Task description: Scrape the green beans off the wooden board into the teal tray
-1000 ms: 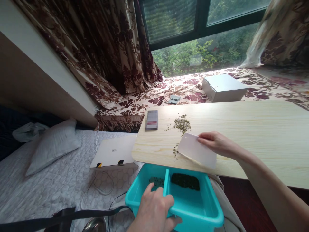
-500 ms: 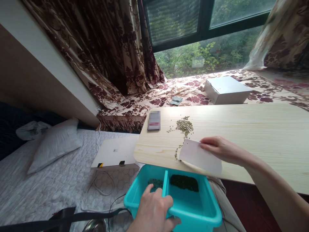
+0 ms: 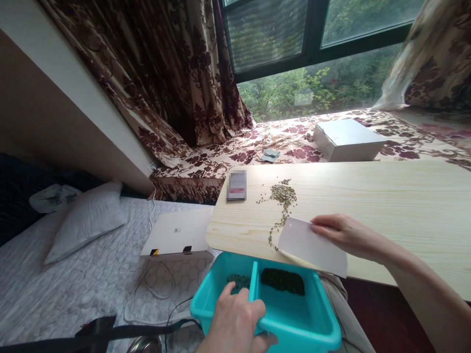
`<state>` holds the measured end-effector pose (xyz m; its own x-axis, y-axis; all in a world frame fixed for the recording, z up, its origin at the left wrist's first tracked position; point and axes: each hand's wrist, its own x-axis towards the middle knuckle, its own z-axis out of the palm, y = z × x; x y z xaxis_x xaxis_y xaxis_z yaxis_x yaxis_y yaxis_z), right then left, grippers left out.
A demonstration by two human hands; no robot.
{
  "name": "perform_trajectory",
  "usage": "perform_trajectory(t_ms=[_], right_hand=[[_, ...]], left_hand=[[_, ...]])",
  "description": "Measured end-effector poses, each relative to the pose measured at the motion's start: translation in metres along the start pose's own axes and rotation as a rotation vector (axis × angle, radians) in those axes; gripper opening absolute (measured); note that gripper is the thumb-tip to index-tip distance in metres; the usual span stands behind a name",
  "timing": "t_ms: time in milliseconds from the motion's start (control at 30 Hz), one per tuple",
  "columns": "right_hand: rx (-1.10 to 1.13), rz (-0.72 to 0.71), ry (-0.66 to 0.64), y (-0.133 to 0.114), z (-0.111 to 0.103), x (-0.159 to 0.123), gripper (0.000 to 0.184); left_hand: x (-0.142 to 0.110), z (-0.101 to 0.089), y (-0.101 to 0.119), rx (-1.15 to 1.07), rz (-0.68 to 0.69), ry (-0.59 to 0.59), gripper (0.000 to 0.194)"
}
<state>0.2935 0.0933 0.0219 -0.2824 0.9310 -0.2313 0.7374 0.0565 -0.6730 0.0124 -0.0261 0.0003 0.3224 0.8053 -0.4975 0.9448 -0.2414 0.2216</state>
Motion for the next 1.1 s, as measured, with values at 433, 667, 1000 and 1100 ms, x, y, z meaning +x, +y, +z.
perform_trajectory(t_ms=[433, 667, 1000, 1100], right_hand=[[0.006, 0.006, 0.018, 0.005, 0.002, 0.001, 0.048], [-0.001, 0.023, 0.010, -0.003, 0.003, 0.003, 0.050], [0.000, 0.026, -0.002, -0.008, 0.002, 0.002, 0.050], [-0.011, 0.009, -0.031, -0.010, 0.003, 0.000, 0.050]], left_hand=[[-0.002, 0.002, -0.001, -0.004, 0.004, 0.014, 0.031], [0.000, 0.006, -0.005, -0.003, 0.016, 0.048, 0.032], [-0.004, -0.005, 0.000, 0.012, -0.007, 0.002, 0.032], [-0.003, -0.004, -0.001, 0.011, -0.009, 0.005, 0.033]])
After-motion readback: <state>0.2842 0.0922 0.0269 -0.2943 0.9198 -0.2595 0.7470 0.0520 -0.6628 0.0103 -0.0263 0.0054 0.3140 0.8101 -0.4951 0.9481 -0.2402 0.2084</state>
